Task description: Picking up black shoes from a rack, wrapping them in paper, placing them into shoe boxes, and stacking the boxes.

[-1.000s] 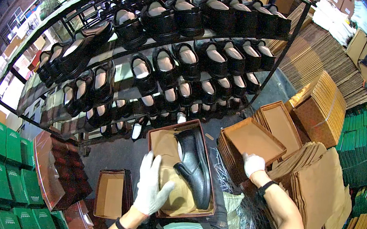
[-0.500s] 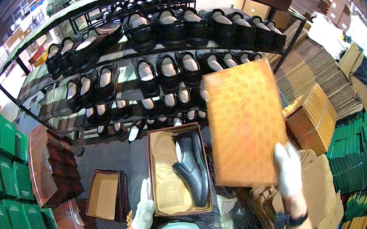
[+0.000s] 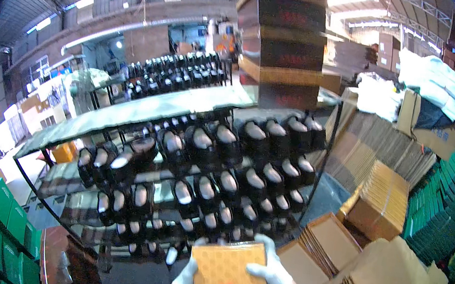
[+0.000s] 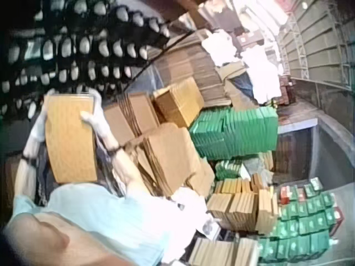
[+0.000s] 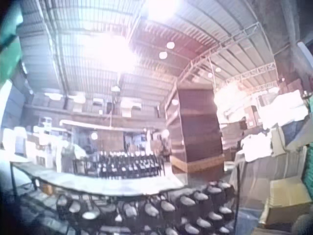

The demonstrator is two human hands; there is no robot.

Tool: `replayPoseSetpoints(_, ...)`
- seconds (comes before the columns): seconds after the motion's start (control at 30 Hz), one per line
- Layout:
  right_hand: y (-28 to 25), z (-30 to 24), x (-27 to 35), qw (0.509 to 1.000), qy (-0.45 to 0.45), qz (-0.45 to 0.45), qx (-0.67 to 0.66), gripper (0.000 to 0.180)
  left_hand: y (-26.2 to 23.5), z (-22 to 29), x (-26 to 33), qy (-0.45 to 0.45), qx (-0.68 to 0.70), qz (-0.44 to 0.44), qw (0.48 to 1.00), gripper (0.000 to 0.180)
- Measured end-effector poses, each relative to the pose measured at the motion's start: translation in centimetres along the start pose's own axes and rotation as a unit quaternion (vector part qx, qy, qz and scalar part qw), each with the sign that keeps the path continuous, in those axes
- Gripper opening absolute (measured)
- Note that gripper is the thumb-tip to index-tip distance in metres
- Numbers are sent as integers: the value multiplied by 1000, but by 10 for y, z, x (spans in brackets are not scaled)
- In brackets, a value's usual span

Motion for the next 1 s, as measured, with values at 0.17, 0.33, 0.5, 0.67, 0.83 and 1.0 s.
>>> replayPoseSetpoints(0.17,-43,20,29,994,-29,109,-8,78,63,33,21,248,-255,-13,934,55)
replayPoseSetpoints(0.33,-67,83,26,989,-15,131,73,120,64,2,-10,-11,88,67,994,38)
replayPoseSetpoints(0.5,-92,128,54,983,-8,185,-6,101,67,-49,-25,-127,42,33,991,52)
replayPoseSetpoints(0.67,-97,94,69,958,-45,215,186,101,57,-66,-47,-57,-42,41,997,57)
replayPoseSetpoints(0.83,-79,119,94,958,73,64,-271,103,58,-61,-68,27,-179,53,982,42)
replayPoseSetpoints(1.0,-74,21,120,985,98,40,-137,104,171,73,-93,178,-209,-6,961,72)
Point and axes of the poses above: each hand's wrist, its own x-axis away from the middle knuckle, its own y-axis out of the palm, z = x × y, the point moved 9 cm from there along -x, towards the middle knuckle, and after that the axes turned 11 degrees about y, right-handed, at the moved point
